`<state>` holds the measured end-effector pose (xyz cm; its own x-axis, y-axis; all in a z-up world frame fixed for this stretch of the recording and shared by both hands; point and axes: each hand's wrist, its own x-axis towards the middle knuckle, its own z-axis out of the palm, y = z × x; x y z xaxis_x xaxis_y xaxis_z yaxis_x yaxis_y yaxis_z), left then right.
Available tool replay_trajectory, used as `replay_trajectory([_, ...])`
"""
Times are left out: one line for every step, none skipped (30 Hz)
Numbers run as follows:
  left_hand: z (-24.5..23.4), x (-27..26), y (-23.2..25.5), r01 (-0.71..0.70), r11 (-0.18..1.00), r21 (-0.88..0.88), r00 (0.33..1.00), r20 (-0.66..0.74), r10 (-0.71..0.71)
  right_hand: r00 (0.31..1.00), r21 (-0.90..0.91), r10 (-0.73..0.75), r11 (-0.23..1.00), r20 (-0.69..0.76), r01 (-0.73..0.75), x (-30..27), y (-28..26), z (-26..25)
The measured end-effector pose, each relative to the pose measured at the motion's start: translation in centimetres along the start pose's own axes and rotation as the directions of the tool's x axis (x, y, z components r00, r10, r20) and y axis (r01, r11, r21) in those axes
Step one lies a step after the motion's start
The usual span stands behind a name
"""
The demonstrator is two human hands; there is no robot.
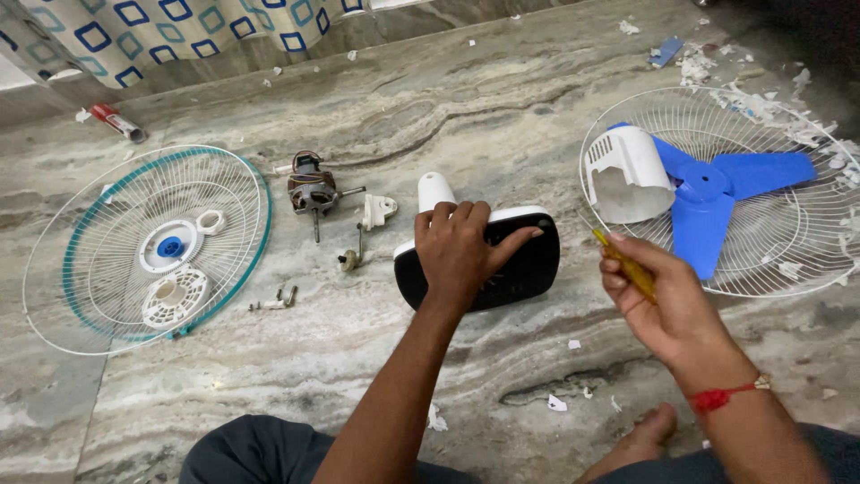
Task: The person uses a screwdriver to tighten screws on the back panel of a disassembled fan base. They rotate the base to access different screw locations and continue securing the panel.
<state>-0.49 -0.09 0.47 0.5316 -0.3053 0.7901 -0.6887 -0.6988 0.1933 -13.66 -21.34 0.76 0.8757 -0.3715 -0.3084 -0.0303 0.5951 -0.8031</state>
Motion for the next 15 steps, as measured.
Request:
replay_trajectory([0.1,0.0,-0.1,-0.014,1.000,0.001,1.000,0.008,0.014,0.998,-0.044,-0.056,0.997,-0.031,0.055,-0.1,-0.5,-0.2])
replay_trajectory([0.2,0.1,-0.3,-0.028,1.000,0.003,0.999,0.016,0.028,0.992,-0.090,-0.114,0.990,-0.059,0.108,-0.1,-0.9,-0.5])
replay_trajectory([0.3,0.0,-0.4,-0.042,0.999,0.005,0.999,0.027,0.042,0.982,-0.137,-0.170,0.978,-0.085,0.157,-0.2,-1.2,-0.8])
replay_trajectory([0.6,0.0,-0.3,-0.047,0.999,0.008,0.998,0.032,0.047,0.970,-0.216,-0.230,0.954,-0.083,0.208,-0.1,-1.4,-1.1])
replay_trajectory([0.8,0.0,-0.3,-0.053,0.998,0.014,0.998,0.037,0.053,0.955,-0.292,-0.289,0.922,-0.074,0.256,0.2,-1.3,-1.3])
replay_trajectory([1.0,0.0,-0.3,-0.059,0.998,0.020,0.997,0.042,0.059,0.936,-0.365,-0.346,0.881,-0.060,0.302,0.5,-1.1,-1.5])
replay_trajectory([1.1,0.0,-0.2,-0.070,0.997,0.031,0.997,0.036,0.069,0.927,-0.529,-0.372,0.795,-0.039,0.296,0.8,-0.6,-1.7])
replay_trajectory([1.3,0.0,-0.1,-0.081,0.996,0.042,0.996,0.030,0.080,0.919,-0.676,-0.394,0.681,-0.014,0.282,1.3,0.2,-1.8])
replay_trajectory([1.5,0.1,0.1,-0.092,0.994,0.050,0.996,0.020,0.091,0.910,-0.800,-0.415,0.540,0.015,0.260,1.7,0.7,-2.1])
replay_trajectory([1.6,0.2,0.2,-0.082,0.996,0.042,0.996,0.036,0.081,0.903,-0.854,-0.429,0.461,0.025,0.243,2.1,1.2,-2.4])
replay_trajectory([1.6,0.3,0.2,-0.074,0.997,0.037,0.996,0.052,0.072,0.896,-0.898,-0.442,0.379,0.037,0.224,2.7,2.1,-2.6])
replay_trajectory([1.6,0.4,0.3,-0.066,0.997,0.031,0.996,0.068,0.063,0.889,-0.934,-0.455,0.294,0.050,0.202,3.2,3.0,-2.9])
replay_trajectory([1.6,0.3,0.3,-0.050,0.998,0.029,0.990,0.134,0.046,0.860,-0.948,-0.499,0.208,0.109,0.241,3.7,3.7,-3.2])
replay_trajectory([1.5,0.3,0.3,-0.034,0.999,0.029,0.980,0.199,0.028,0.827,-0.954,-0.536,0.120,0.171,0.275,4.1,4.4,-3.5])
replay_trajectory([1.4,0.2,0.2,-0.018,0.999,0.031,0.964,0.265,0.009,0.791,-0.952,-0.565,0.030,0.235,0.305,4.4,4.9,-3.9])
